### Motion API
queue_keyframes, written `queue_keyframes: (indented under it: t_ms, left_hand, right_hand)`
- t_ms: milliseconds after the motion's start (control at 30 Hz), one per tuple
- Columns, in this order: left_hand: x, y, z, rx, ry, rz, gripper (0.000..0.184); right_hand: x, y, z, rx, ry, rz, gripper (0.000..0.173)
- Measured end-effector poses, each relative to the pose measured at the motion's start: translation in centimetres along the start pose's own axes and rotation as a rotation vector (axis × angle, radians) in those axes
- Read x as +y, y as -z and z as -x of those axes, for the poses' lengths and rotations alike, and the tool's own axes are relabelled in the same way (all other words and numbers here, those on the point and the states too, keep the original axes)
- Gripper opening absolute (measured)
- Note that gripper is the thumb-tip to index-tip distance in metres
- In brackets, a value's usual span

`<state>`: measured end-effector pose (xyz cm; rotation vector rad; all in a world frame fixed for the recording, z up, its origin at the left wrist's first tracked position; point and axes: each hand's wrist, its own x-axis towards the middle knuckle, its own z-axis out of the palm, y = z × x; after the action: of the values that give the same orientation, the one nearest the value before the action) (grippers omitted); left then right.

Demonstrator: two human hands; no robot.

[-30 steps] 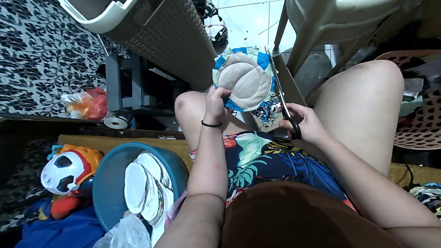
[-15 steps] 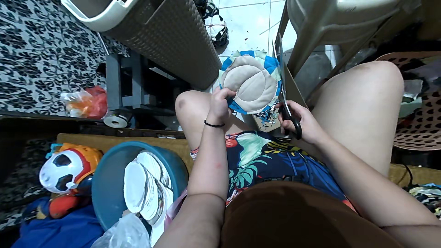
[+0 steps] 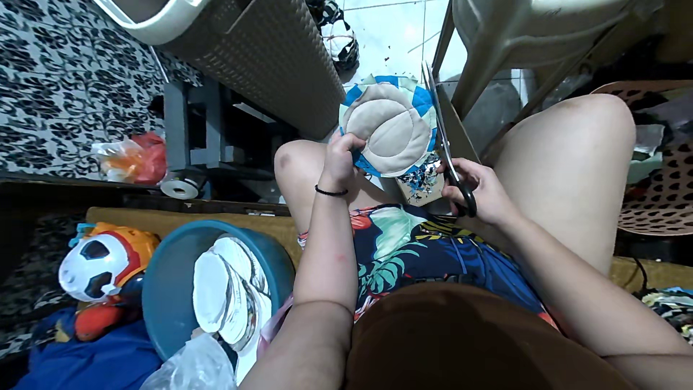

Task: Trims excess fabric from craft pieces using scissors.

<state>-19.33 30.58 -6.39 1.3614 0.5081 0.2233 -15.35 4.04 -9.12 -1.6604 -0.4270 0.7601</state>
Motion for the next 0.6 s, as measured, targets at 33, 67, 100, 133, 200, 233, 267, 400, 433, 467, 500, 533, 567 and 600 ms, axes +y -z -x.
queue_keyframes:
  t_ms: [33, 67, 100, 133, 200, 233, 267, 400, 433, 467, 500, 533, 567, 600]
  left_hand:
    - [0.0, 0.2, -0.1, -0.02, -0.014, -0.011, 0.021]
    - [0.0, 0.5, -0.4, -0.042, -0.037, -0.025, 0.021]
    - [-0.1, 0.8, -0.6, -0.066, -0.058, -0.025, 0.022]
    - [-0.1, 0.9, -0.7, -0.076, -0.068, -0.023, 0.022]
    - [0.0, 1.0, -0.8, -0.063, -0.069, -0.017, 0.022]
    - [0.0, 1.1, -0.8, -0.063, -0.068, -0.012, 0.022]
    - [-0.1, 1.1, -0.9, -0.07, -0.069, -0.012, 0.022]
    - [-0.3, 1.3, -1.0, -0.104, -0.063, -0.031, 0.021]
    - [-0.2, 1.3, -1.0, -0.103, -0.059, -0.039, 0.021]
    - [-0.2, 1.3, -0.9, -0.102, -0.058, -0.049, 0.021]
    - [-0.1, 1.3, -0.9, -0.102, -0.055, -0.054, 0.021]
    - [0.0, 1.3, -0.9, -0.101, -0.053, -0.06, 0.021]
    - [0.0, 1.3, -0.9, -0.103, -0.051, -0.07, 0.021]
    - [0.1, 1.3, -0.9, -0.11, -0.051, -0.081, 0.022]
  right_hand:
    - [0.0, 0.1, 0.0, -0.01, 0.0, 0.003, 0.051]
    - [0.0, 0.2, 0.0, -0.022, -0.003, -0.001, 0.052]
    - [0.1, 0.3, 0.0, -0.029, -0.004, -0.002, 0.052]
    - [0.1, 0.4, 0.0, -0.041, -0.008, -0.004, 0.053]
    - [0.2, 0.6, -0.1, -0.074, -0.016, -0.005, 0.062]
    - [0.4, 0.6, -0.1, -0.091, -0.016, -0.005, 0.066]
    - [0.5, 0.6, -0.1, -0.101, -0.014, -0.005, 0.068]
    - [0.4, 0.8, -0.2, -0.109, -0.011, 0.004, 0.067]
    - [0.3, 0.8, -0.2, -0.11, -0.014, 0.012, 0.067]
    - [0.2, 0.8, -0.2, -0.114, -0.018, 0.025, 0.067]
    - [0.1, 0.8, -0.2, -0.116, -0.019, 0.031, 0.066]
    - [0.1, 0.9, -0.2, -0.116, -0.02, 0.035, 0.064]
    - [0.1, 0.8, -0.2, -0.111, -0.022, 0.037, 0.062]
    - [0.1, 0.8, -0.2, -0.104, -0.026, 0.035, 0.06]
